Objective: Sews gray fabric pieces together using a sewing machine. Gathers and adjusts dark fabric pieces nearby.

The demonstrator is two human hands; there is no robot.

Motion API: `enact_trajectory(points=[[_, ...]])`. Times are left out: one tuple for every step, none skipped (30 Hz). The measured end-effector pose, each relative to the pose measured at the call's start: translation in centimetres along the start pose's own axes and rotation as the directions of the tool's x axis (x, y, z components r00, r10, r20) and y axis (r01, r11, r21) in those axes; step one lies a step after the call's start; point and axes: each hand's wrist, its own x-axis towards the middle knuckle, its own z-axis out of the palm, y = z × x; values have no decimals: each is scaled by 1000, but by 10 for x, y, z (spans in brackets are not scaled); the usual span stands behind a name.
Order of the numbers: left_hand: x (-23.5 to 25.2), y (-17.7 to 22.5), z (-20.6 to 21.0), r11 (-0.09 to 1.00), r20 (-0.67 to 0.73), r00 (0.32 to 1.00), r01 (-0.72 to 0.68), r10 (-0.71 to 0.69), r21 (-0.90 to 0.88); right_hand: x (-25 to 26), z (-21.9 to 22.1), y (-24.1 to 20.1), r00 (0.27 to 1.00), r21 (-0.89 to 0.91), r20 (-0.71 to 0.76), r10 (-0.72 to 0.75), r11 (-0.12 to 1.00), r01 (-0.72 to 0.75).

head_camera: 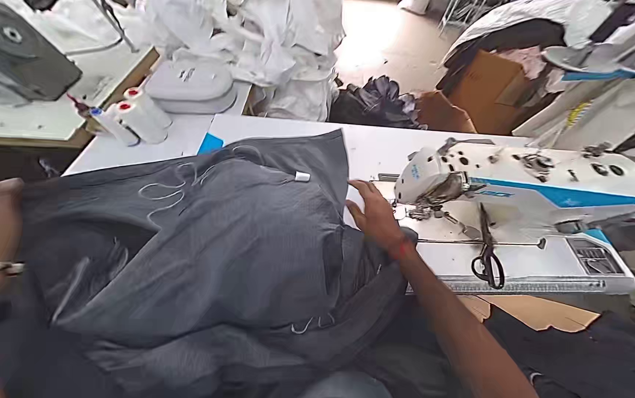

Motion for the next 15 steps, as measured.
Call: enact_trajectory(points=[[-9,77,-19,985,81,981,-173,174,-26,-22,2,3,999,-10,-54,-9,1000,8],[-14,173,-45,973,226,950,-190,215,-131,-46,9,5,995,-13,-97,5,1000,-6],[-26,264,-64,946,321,912,-167,255,-278,-67,21,8,991,-32,-131,5,999,-9],[-44,338,-74,863,373,853,-159,364,-479,-85,36,12,989,-75,-147,-24,997,13],[-63,391,-71,717,414,754,-106,510,-689,-96,50,14,984,-125,-170,-52,992,31],[-81,430,-56,543,444,615,31,651,-839,-104,59,14,971,-140,-226,-71,989,40],[-99,459,-33,437,476,485,200,733,-877,-109,61,14,953,-87,-299,-59,996,35],[-113,478,-7,441,530,388,300,754,-846,-113,56,14,934,-13,-356,-11,1000,7],[-122,489,18,537,612,334,295,717,-790,-117,47,15,924,25,-378,57,998,-51],[-129,494,39,648,677,349,215,648,-731,-124,33,19,921,33,-370,118,993,-114],[-134,496,55,723,694,408,109,593,-682,-132,14,28,913,23,-371,168,985,-172],[-138,496,64,766,676,470,-1,567,-642,-144,-6,41,894,-12,-391,219,970,-243],[-143,496,67,783,651,512,-70,559,-617,-158,-29,57,863,-65,-427,269,943,-326],[-149,496,64,792,639,535,-100,552,-602,-172,-51,76,832,-117,-454,318,905,-410],[-153,499,60,796,626,558,-110,546,-596,-184,-72,95,804,-159,-467,368,860,-486]])
